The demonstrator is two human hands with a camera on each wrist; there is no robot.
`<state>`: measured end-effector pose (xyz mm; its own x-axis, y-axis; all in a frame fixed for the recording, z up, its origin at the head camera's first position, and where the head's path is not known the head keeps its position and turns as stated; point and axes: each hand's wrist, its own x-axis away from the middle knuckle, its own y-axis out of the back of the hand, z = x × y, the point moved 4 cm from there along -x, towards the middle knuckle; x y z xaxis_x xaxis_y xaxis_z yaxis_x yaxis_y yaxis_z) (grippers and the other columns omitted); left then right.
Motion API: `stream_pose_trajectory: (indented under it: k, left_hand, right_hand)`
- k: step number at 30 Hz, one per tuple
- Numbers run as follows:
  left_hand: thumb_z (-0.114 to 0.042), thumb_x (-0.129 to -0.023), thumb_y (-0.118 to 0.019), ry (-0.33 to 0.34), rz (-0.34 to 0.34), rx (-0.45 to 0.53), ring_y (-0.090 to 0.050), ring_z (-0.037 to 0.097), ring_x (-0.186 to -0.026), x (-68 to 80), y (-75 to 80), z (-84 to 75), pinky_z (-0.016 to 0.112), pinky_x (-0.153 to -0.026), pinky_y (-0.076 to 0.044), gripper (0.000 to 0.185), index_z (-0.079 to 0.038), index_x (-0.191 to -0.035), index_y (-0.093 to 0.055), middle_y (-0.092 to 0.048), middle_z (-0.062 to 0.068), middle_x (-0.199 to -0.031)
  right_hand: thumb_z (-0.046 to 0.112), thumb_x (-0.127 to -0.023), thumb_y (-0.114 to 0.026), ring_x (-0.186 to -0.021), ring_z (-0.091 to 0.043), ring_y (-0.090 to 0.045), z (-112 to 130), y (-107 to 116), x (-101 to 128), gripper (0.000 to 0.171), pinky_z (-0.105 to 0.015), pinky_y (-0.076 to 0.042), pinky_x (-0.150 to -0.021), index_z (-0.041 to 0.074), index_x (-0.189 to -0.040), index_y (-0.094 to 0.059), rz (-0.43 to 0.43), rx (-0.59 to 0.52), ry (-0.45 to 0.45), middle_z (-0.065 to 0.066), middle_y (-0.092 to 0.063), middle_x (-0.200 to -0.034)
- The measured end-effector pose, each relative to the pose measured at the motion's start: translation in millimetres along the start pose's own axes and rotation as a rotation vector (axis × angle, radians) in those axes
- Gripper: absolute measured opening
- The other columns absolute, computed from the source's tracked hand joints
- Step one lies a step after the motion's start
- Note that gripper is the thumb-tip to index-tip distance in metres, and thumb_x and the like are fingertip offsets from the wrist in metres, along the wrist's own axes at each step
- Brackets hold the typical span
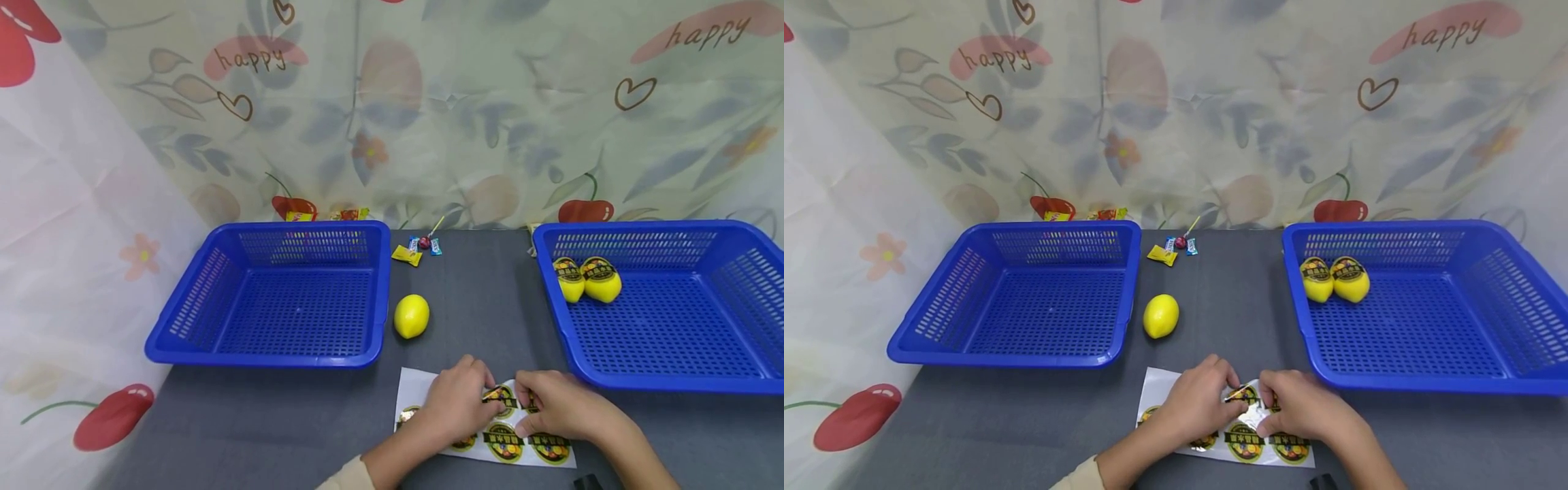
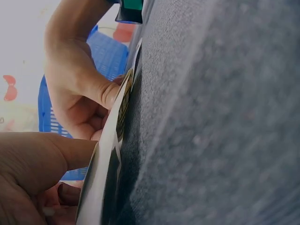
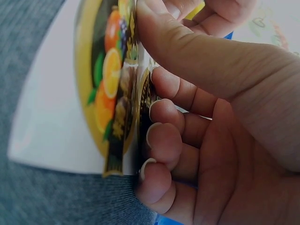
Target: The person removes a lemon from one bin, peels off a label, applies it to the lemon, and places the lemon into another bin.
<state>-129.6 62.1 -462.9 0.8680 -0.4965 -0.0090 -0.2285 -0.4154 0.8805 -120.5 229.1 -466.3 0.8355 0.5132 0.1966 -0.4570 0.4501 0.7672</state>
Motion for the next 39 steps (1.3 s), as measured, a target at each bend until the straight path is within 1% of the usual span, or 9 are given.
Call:
stream_pose_trajectory:
  k: [6,12,18,20,25,30,33,35,39]
  left_hand:
    - [-0.041,-0.077,-0.086,-0.003,0.009,0.000,-0.053,0.010,-0.064,-3.4,0.9,1.0,0.024,-0.060,-0.044,0.031,-0.022,-0.087,-0.064,-0.048,-0.010,-0.080]
    - [-0.036,-0.078,-0.087,-0.021,0.011,0.042,-0.047,0.005,-0.061,-4.5,1.4,2.5,0.022,-0.056,-0.040,0.024,-0.024,-0.081,-0.066,-0.046,-0.012,-0.078]
    - [-0.046,-0.076,-0.086,0.018,0.001,0.005,-0.049,0.009,-0.062,-4.6,3.5,7.5,0.026,-0.058,-0.043,0.038,-0.020,-0.094,-0.066,-0.047,-0.007,-0.086]
    - [-0.048,-0.076,-0.086,0.017,0.004,-0.007,-0.049,0.009,-0.061,-4.6,3.4,8.0,0.027,-0.057,-0.043,0.039,-0.020,-0.093,-0.066,-0.046,-0.007,-0.086]
    - [-0.048,-0.077,-0.085,0.010,0.037,-0.009,-0.048,0.009,-0.061,-3.7,3.9,7.7,0.027,-0.056,-0.042,0.035,-0.021,-0.090,-0.066,-0.047,-0.007,-0.082]
    - [-0.048,-0.068,-0.091,0.009,0.095,-0.022,-0.052,0.014,-0.063,-2.3,9.8,9.5,0.029,-0.056,-0.044,0.055,-0.018,-0.103,-0.061,-0.048,-0.004,-0.090]
    - [-0.048,-0.063,-0.094,0.012,0.138,-0.028,-0.054,0.015,-0.066,-2.6,12.5,11.5,0.030,-0.058,-0.045,0.062,-0.017,-0.104,-0.058,-0.050,-0.004,-0.088]
    - [-0.047,-0.063,-0.094,0.012,0.160,-0.024,-0.055,0.015,-0.068,-3.9,13.2,12.8,0.030,-0.059,-0.045,0.059,-0.018,-0.101,-0.059,-0.051,-0.005,-0.086]
    - [-0.035,-0.069,-0.092,-0.016,0.181,0.029,-0.052,0.010,-0.069,-7.9,16.7,15.2,0.026,-0.061,-0.044,0.039,-0.018,-0.090,-0.064,-0.052,-0.007,-0.079]
  right_hand:
    - [0.042,-0.070,-0.089,-0.054,-0.004,-0.039,0,0,0,0.044,-0.025,-0.031,-0.048,0.021,-0.080,-0.051,0.010,-0.006,-0.016,0.012,-0.044,-0.064]
    - [0.043,-0.070,-0.089,-0.054,-0.004,-0.039,0,0,-1,0.044,-0.025,-0.030,-0.048,0.020,-0.079,-0.051,0.013,-0.003,-0.021,0.011,-0.044,-0.064]
    - [0.042,-0.071,-0.089,-0.054,-0.004,-0.039,0,0,0,0.044,-0.025,-0.031,-0.048,0.020,-0.080,-0.051,0.012,-0.003,-0.025,0.011,-0.044,-0.064]
    - [0.042,-0.071,-0.088,-0.053,-0.004,-0.039,0,0,0,0.044,-0.025,-0.031,-0.048,0.020,-0.079,-0.051,0.013,-0.005,-0.026,0.011,-0.044,-0.064]
    - [0.042,-0.071,-0.088,-0.053,-0.004,-0.039,0,0,0,0.044,-0.024,-0.031,-0.048,0.020,-0.080,-0.051,0.015,-0.005,-0.027,0.011,-0.044,-0.064]
    - [0.042,-0.071,-0.088,-0.054,-0.004,-0.039,1,0,-1,0.044,-0.025,-0.031,-0.048,0.020,-0.080,-0.051,0.020,-0.008,-0.026,0.011,-0.044,-0.064]
    - [0.042,-0.070,-0.089,-0.054,-0.004,-0.038,2,1,-1,0.044,-0.025,-0.031,-0.048,0.020,-0.079,-0.051,0.016,-0.002,-0.019,0.011,-0.043,-0.064]
    - [0.042,-0.070,-0.089,-0.054,-0.003,-0.038,2,1,-1,0.044,-0.025,-0.032,-0.048,0.021,-0.079,-0.051,0.012,0.004,-0.017,0.012,-0.043,-0.064]
    - [0.041,-0.070,-0.089,-0.054,-0.004,-0.038,2,0,-1,0.044,-0.025,-0.031,-0.049,0.020,-0.079,-0.051,0.016,-0.003,-0.026,0.011,-0.043,-0.064]
